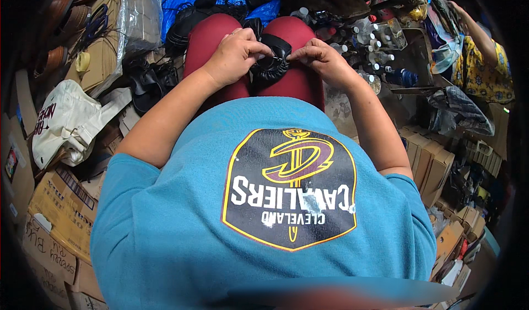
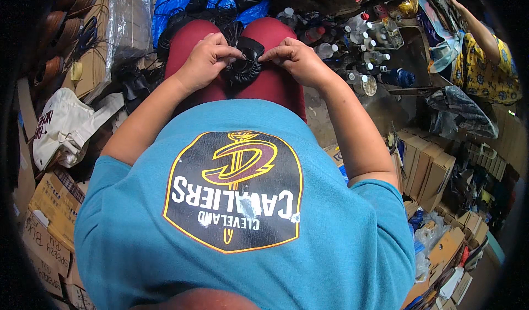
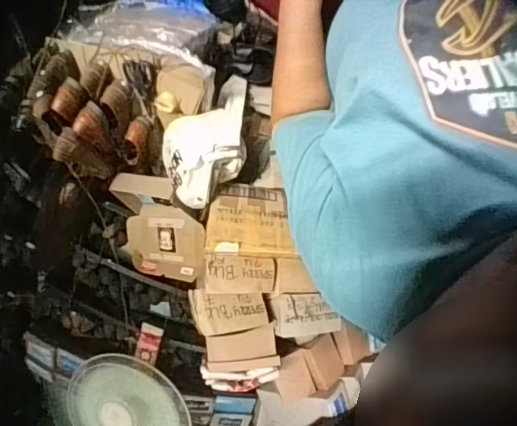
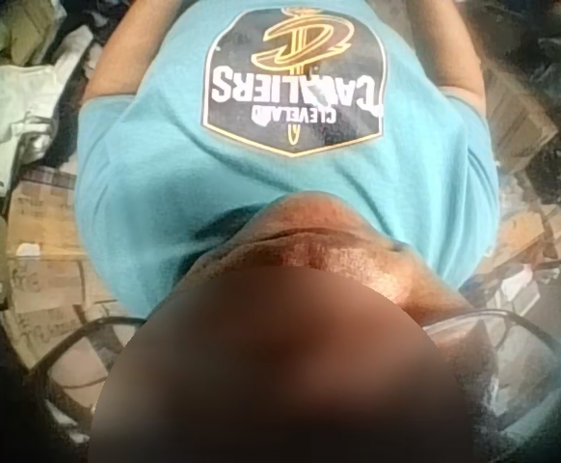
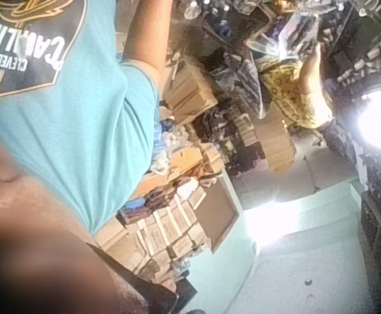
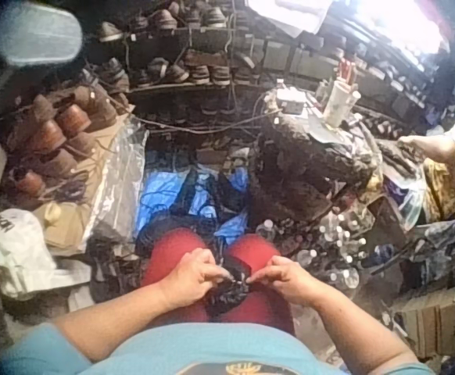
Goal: Stitching a black leather shoe component by hand using a needle and thread.
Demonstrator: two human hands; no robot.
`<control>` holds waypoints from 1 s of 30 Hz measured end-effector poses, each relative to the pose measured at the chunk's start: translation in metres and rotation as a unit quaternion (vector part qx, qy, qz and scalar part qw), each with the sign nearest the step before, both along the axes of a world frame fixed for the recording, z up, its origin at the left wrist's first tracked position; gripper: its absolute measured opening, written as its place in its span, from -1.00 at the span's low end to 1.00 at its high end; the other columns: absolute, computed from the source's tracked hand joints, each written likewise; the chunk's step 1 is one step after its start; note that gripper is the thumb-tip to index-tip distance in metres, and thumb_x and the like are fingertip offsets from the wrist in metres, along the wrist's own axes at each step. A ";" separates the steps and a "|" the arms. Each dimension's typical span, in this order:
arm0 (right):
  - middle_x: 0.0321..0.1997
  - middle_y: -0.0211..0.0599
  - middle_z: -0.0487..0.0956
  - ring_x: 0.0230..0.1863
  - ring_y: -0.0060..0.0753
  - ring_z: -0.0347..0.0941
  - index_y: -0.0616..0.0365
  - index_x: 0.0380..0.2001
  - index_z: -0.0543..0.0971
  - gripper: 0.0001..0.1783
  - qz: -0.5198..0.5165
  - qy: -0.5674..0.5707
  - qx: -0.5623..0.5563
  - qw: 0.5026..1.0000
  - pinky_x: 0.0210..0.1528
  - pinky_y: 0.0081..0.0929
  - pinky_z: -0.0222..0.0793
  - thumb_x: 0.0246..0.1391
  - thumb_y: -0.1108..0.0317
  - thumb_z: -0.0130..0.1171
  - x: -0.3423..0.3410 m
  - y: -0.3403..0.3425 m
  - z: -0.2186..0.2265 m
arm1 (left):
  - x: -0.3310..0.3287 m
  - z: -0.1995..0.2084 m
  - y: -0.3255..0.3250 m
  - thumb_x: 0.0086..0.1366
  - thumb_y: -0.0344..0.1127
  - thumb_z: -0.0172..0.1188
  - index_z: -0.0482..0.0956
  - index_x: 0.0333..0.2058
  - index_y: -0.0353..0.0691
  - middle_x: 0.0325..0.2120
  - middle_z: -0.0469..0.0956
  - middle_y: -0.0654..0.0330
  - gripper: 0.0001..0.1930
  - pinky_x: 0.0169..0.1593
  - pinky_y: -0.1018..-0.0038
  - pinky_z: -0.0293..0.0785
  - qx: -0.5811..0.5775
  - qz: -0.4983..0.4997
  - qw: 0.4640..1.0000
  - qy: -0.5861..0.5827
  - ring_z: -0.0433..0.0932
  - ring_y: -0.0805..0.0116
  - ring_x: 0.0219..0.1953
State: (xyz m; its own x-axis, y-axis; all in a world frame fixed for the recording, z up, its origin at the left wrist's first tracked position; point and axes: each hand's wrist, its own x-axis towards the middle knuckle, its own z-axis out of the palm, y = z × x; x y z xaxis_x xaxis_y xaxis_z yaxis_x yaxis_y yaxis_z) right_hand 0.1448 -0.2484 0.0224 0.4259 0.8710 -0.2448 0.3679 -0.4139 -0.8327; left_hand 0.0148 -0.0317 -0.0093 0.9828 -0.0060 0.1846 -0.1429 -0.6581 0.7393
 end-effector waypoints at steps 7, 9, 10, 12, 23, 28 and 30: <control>-0.41 -0.47 0.29 -0.26 -0.53 0.28 0.01 -0.22 0.64 -0.58 -0.001 0.012 -0.016 1.000 -0.07 -0.63 0.22 -0.08 0.68 -0.02 0.001 0.000 0.003 | 0.001 0.000 0.000 0.05 -0.42 0.23 0.67 -0.37 0.04 -0.51 0.39 0.27 -0.82 -0.21 0.37 0.31 0.005 -0.006 1.000 0.007 0.38 0.27 -0.34; -0.42 -0.48 0.28 -0.27 -0.54 0.27 0.01 -0.22 0.64 -0.58 0.003 0.014 -0.009 1.000 -0.08 -0.65 0.21 -0.09 0.69 -0.02 0.001 0.000 0.003 | 0.000 0.001 -0.001 0.05 -0.41 0.22 0.67 -0.36 0.05 -0.51 0.39 0.27 -0.82 -0.20 0.37 0.31 0.013 -0.002 1.000 0.009 0.39 0.27 -0.33; -0.43 -0.49 0.28 -0.27 -0.56 0.27 0.01 -0.22 0.64 -0.57 0.000 0.016 -0.006 1.000 -0.09 -0.66 0.21 -0.10 0.69 -0.01 0.001 0.000 0.003 | 0.000 0.001 -0.002 0.05 -0.40 0.22 0.67 -0.36 0.06 -0.51 0.40 0.27 -0.83 -0.20 0.37 0.31 0.014 -0.002 1.000 0.012 0.39 0.28 -0.33; -0.44 -0.52 0.27 -0.28 -0.58 0.26 0.01 -0.22 0.65 -0.59 -0.002 0.035 -0.012 0.999 -0.10 -0.68 0.20 -0.09 0.68 0.01 0.001 0.000 0.002 | 0.000 0.001 -0.003 0.05 -0.40 0.22 0.67 -0.36 0.06 -0.52 0.40 0.27 -0.83 -0.20 0.37 0.32 0.021 -0.005 1.000 0.020 0.39 0.28 -0.32; -0.46 -0.59 0.27 -0.32 -0.66 0.22 0.00 -0.21 0.66 -0.67 0.004 0.084 -0.014 0.996 -0.20 -0.74 0.19 -0.03 0.60 0.11 0.007 0.000 -0.005 | 0.023 -0.010 0.001 0.03 -0.47 0.23 0.66 -0.38 -0.06 -0.57 0.37 0.22 -0.84 -0.25 0.42 0.32 -0.034 -0.096 0.995 0.004 0.38 0.28 -0.36; -0.47 -0.59 0.25 -0.30 -0.65 0.21 0.00 -0.21 0.66 -0.68 -0.004 0.052 -0.020 0.998 -0.20 -0.72 0.19 -0.03 0.58 0.12 0.003 0.000 -0.002 | 0.016 -0.001 0.007 0.05 -0.46 0.21 0.64 -0.38 -0.07 -0.53 0.39 0.23 -0.85 -0.23 0.38 0.32 -0.020 -0.096 0.995 0.000 0.39 0.26 -0.34; -0.48 -0.59 0.24 -0.30 -0.64 0.21 0.00 -0.21 0.65 -0.67 -0.001 0.058 -0.009 0.998 -0.20 -0.72 0.19 -0.04 0.59 0.12 0.002 -0.001 0.000 | 0.005 0.005 0.015 0.06 -0.46 0.20 0.62 -0.36 -0.08 -0.50 0.41 0.23 -0.85 -0.20 0.36 0.30 0.040 -0.063 0.997 -0.005 0.41 0.25 -0.30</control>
